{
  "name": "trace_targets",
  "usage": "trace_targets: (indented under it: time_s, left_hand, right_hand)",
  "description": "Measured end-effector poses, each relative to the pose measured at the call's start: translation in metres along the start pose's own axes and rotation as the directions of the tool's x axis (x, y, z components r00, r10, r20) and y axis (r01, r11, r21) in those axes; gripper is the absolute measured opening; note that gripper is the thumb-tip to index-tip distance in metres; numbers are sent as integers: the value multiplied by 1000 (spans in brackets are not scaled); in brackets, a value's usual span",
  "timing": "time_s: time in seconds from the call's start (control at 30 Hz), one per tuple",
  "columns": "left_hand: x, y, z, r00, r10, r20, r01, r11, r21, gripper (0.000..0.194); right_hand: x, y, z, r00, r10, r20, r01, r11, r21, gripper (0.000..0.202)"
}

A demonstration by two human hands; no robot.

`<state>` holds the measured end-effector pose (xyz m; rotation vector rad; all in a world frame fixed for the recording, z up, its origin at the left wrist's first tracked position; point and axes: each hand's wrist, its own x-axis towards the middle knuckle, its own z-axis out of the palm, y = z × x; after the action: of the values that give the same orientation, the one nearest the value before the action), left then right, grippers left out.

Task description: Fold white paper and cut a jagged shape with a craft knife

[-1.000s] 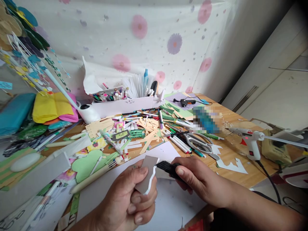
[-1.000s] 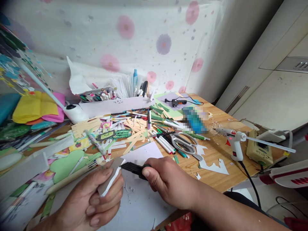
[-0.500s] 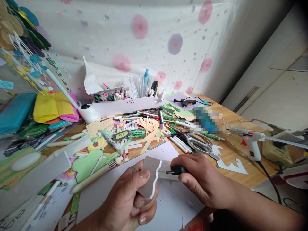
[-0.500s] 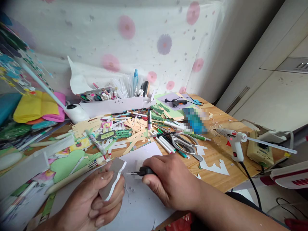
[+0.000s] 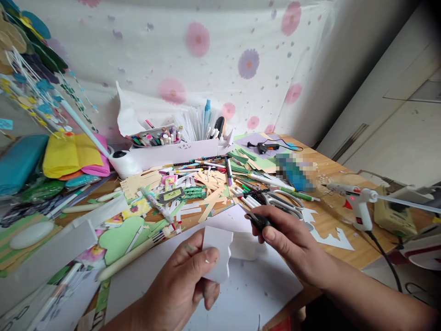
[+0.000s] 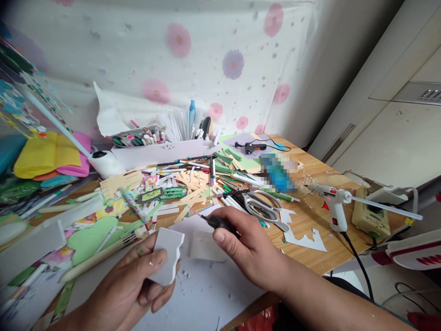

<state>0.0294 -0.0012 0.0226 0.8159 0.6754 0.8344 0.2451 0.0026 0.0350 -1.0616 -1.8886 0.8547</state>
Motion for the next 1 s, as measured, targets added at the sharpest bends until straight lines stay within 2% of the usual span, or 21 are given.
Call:
trace_targets:
  time_s: [0.07,0.13,0.33,0.4,0.47,0.57,0.63,0.87,1.0]
  left_hand:
    - [2,1,-2,999,8,-45,-4,996,93,16]
    - [4,3,-3,996,41,-75,-29,988,153,18]
    - [7,6,-5,981,78,-177,-48,985,166,21]
    - [6,6,-3,984,82,-161,-60,988,140,21]
    - [6,6,-2,993,70,-97,-60,993,98,18]
    - [4,6,-2,1000,19,-4,-19,999,41,13]
    - [4,6,-3,1000,2,17,-3,999,33,13]
    - [1,5,-1,995,-2,-102,3,1000,6,23]
    - [1,4,1,992,4,-124,-5,1000,-7,27]
  right_hand:
    - [1,1,-1,999,24,30,-27,994,107,28]
    - [1,1,-2,998,0,64,-7,993,120,28]
    - [2,1,-2,983,-129,128,136,989,-50,28]
    - [1,2,-2,977,-146,153,159,984,-81,30]
    - [1,2,-1,974,-151,172,169,981,-97,32]
    - [2,1,1,971,-164,172,185,977,-111,33]
    - [3,1,2,971,-178,159,198,972,-123,33]
    - [3,0,5,967,-227,111,245,950,-193,32]
    - [2,0,7,963,-246,113,266,938,-222,30]
